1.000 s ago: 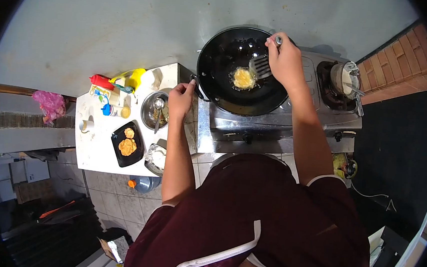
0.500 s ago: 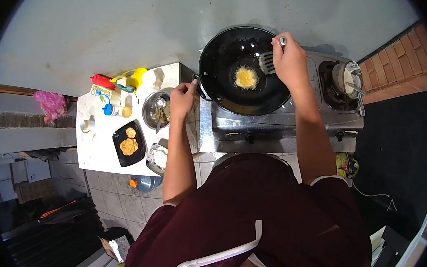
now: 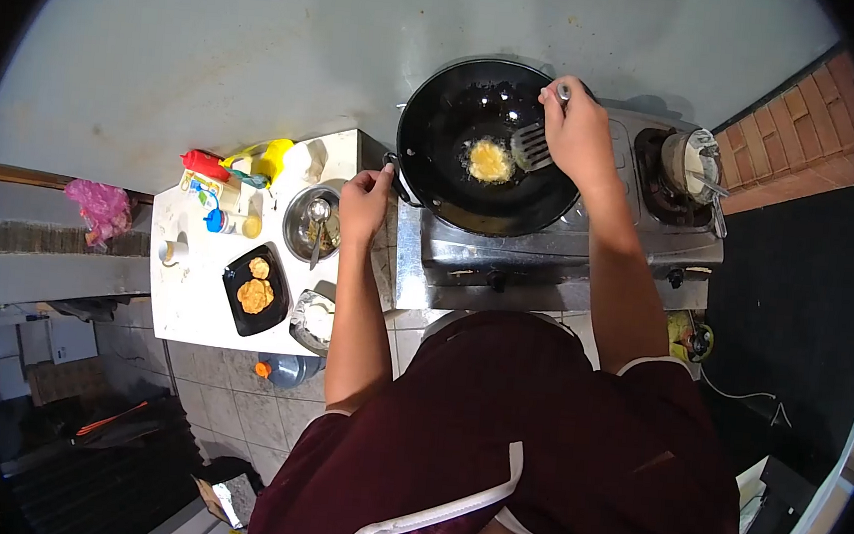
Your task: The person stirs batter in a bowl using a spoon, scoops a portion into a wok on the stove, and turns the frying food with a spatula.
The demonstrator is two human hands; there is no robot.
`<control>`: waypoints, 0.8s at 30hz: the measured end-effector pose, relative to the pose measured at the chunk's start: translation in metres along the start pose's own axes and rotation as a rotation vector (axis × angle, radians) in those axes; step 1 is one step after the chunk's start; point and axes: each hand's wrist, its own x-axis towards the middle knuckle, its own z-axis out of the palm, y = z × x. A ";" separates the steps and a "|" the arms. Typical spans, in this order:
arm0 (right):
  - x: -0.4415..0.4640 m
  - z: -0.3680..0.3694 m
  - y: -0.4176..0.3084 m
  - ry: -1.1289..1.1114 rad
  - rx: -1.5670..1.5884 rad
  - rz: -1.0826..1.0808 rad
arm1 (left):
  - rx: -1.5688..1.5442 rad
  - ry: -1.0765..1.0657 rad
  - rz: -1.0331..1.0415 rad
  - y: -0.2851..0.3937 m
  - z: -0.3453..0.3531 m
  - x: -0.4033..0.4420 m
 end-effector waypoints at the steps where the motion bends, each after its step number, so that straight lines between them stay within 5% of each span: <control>1: 0.000 -0.001 -0.002 -0.003 0.002 -0.001 | -0.019 0.005 0.000 0.001 0.001 -0.001; 24: 0.003 0.000 -0.012 0.039 0.007 -0.006 | 0.012 -0.044 -0.049 0.002 -0.004 0.001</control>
